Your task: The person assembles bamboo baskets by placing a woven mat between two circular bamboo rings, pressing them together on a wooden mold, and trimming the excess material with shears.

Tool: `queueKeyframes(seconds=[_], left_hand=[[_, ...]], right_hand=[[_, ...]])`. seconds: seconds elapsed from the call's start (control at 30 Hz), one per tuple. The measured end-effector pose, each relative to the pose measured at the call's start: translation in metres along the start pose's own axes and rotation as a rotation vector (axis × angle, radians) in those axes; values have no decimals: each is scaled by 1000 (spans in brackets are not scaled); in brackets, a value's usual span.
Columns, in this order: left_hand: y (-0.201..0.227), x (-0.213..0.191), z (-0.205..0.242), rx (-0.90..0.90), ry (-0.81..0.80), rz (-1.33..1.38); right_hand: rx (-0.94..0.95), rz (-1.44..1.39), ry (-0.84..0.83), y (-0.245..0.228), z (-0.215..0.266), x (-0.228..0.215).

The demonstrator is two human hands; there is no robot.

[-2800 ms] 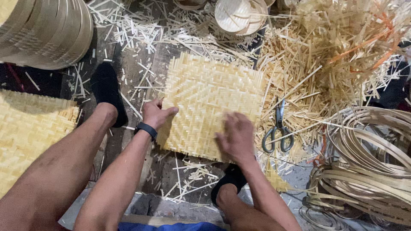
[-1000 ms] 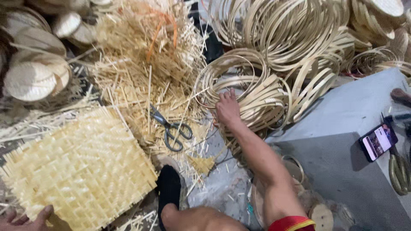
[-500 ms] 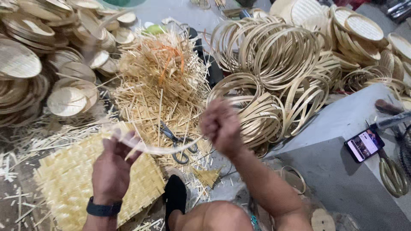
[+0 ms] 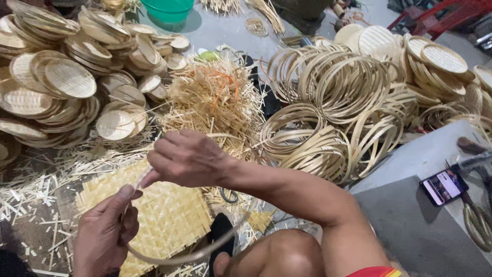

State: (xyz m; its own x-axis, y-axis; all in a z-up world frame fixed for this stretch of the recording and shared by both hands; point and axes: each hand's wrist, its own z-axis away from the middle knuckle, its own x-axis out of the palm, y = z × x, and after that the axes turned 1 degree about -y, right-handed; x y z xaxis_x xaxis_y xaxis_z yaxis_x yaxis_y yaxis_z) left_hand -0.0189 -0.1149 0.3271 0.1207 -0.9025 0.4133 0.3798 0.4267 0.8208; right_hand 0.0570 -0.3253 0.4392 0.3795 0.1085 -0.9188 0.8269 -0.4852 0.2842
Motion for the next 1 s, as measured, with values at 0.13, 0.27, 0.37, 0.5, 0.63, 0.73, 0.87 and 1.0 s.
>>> queueKeyframes(seconds=[0.13,0.27,0.37,0.5,0.63,0.73,0.87,1.0], left_hand=[[3,-22,-3,-63,-53,111],[4,-25,-8,-88,-58,165],[3,-24,-7,-148,-54,176],[14,-18,-18,-297,-268,144],[6,-13,-39,-259,-285,65],[-3,-16,-35,-256,-152,57],[-7,-13,-34,-291,-33,79],[-12,-11,-39,-294,-14,134]], right_hand=[[-189,61,177,-2,-15,35],[-230,80,196,-6,-31,53],[-167,94,96,-9,-36,53],[-236,9,-38,-21,-36,54],[-182,18,20,-39,-36,62],[-97,-68,-11,-43,-35,66],[-17,-141,-15,-51,-26,78],[76,-165,3,-59,-21,91]])
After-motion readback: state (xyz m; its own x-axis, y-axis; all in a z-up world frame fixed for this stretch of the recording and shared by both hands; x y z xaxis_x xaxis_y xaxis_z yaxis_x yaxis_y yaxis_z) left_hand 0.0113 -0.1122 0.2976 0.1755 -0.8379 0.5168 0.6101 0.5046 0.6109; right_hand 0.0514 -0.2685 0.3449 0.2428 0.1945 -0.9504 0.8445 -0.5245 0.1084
